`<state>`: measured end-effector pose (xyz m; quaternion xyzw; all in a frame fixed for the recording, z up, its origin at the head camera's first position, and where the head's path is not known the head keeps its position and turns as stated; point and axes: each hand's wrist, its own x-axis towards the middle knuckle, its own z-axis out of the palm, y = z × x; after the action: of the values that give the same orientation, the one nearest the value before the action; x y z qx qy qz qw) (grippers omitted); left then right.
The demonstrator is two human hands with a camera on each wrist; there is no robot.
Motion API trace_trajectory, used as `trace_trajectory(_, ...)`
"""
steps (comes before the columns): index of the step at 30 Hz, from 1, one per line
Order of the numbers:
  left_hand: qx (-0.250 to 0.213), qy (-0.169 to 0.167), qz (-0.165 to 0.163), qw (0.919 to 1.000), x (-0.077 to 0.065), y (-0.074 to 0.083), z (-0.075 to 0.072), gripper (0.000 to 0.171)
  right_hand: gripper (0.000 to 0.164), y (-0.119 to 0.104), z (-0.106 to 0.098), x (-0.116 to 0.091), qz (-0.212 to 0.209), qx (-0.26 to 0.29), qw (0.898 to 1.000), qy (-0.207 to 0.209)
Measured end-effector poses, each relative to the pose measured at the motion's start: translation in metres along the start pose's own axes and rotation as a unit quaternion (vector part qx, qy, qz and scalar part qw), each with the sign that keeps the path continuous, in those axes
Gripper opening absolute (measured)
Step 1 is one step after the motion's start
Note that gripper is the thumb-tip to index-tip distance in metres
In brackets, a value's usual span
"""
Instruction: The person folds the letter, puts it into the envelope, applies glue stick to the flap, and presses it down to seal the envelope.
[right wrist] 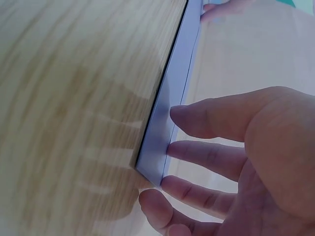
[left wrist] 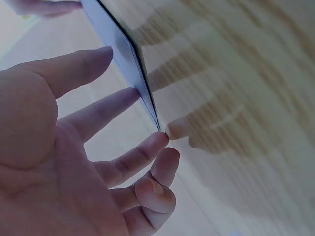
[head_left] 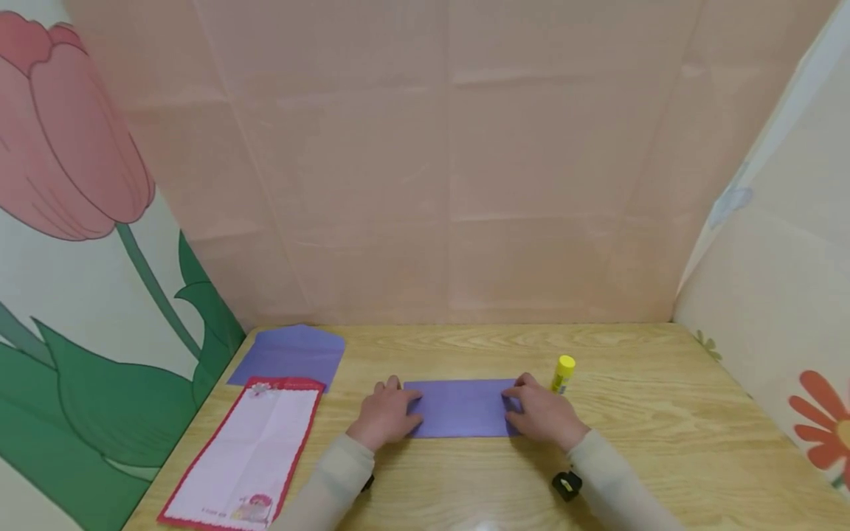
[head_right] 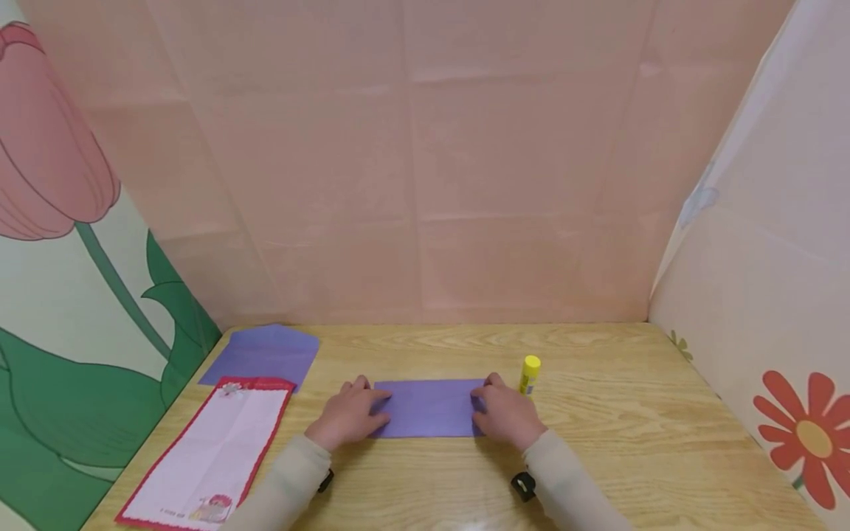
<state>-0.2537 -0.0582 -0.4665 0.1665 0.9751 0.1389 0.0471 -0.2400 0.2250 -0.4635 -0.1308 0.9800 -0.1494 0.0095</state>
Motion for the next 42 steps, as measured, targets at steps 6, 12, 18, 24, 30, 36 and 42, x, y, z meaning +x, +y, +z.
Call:
trace_trajectory(6,0.007,0.023,0.001,0.9997,0.002,0.001,0.007,0.043,0.036,0.000,0.004,0.001,-0.001,-0.003,1.000,0.006)
trace_trajectory(12,-0.008,0.015,0.020,0.9996,0.002,0.014,0.009,0.046,0.036,-0.017,0.010,0.004,-0.005,0.008,1.000,-0.002)
trace_trajectory(18,0.004,-0.004,0.054,0.9985,0.005,0.033,0.015,0.049,0.033,-0.040,0.020,0.010,-0.038,0.024,0.999,-0.009)
trace_trajectory(24,0.016,-0.005,0.052,0.9985,0.005,0.042,0.015,0.049,0.034,-0.049,0.024,0.013,-0.056,0.021,0.998,-0.014)
trace_trajectory(30,0.016,0.009,0.021,0.9996,0.002,0.033,0.009,0.042,0.033,-0.038,0.021,0.011,-0.020,0.009,1.000,-0.012)
trace_trajectory(36,0.008,0.022,0.001,0.9997,0.001,0.017,0.006,0.040,0.034,-0.026,0.016,0.008,-0.008,-0.002,1.000,-0.006)
trace_trajectory(42,0.015,0.030,-0.010,0.9994,0.001,0.005,0.007,0.040,0.034,-0.012,0.010,0.006,0.008,-0.011,1.000,0.010)
